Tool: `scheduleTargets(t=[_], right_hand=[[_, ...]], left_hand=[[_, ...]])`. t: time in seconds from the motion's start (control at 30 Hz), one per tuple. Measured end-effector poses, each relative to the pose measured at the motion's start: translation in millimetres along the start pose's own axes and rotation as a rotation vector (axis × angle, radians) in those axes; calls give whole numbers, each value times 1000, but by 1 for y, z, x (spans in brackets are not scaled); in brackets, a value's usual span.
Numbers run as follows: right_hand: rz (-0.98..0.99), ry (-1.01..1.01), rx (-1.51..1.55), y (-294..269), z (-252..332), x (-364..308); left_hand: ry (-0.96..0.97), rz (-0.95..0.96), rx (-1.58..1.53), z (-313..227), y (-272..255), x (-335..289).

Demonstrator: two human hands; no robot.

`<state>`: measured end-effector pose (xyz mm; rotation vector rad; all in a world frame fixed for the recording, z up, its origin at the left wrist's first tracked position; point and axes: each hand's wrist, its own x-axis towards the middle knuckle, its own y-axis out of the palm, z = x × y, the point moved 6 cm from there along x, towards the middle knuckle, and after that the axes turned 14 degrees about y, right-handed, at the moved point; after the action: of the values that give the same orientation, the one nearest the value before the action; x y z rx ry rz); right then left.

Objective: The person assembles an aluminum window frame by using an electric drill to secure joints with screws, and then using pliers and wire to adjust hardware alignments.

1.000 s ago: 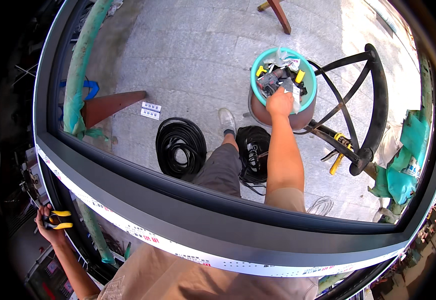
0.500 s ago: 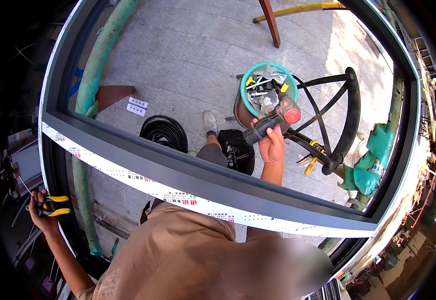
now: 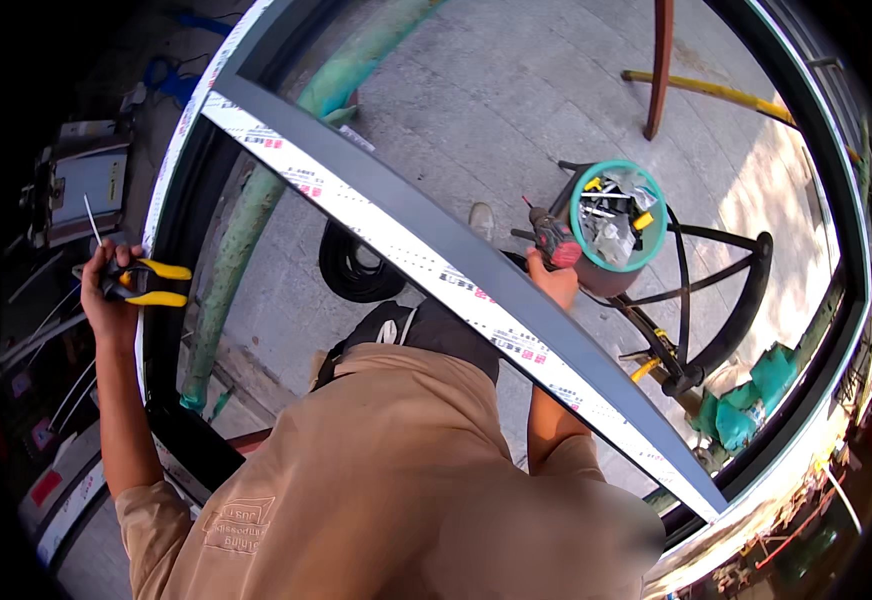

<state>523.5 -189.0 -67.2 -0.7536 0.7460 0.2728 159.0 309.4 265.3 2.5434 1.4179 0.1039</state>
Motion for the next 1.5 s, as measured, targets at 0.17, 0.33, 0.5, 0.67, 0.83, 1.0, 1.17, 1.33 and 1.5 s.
scheduleTargets(t=[0.17, 0.33, 0.5, 0.67, 0.83, 1.0, 1.17, 1.33, 1.5], right_hand=[[213, -528, -92, 48, 25, -81], [593, -887, -229, 85, 78, -203], [911, -1149, -392, 100, 124, -272], [955, -1262, -374, 119, 150, -329], [1105, -1386, -393, 157, 161, -398], [1112, -1404, -525, 202, 150, -439], [1106, -1408, -497, 233, 134, -469], [1141, -1417, -544, 253, 109, -484], [1111, -1448, -459, 266, 100, -489]], left_hand=[[181, -80, 224, -63, 18, -13], [405, -86, 314, -132, 3, -80], [535, -296, 374, -154, -35, -132], [708, -437, 230, -157, -79, -160], [881, -415, 151, -160, -112, -169], [920, -554, 218, -146, -112, -168], [989, -580, 231, -136, -101, -163], [994, -512, 197, -140, -101, -170], [1047, -525, 226, -134, -103, -169]])
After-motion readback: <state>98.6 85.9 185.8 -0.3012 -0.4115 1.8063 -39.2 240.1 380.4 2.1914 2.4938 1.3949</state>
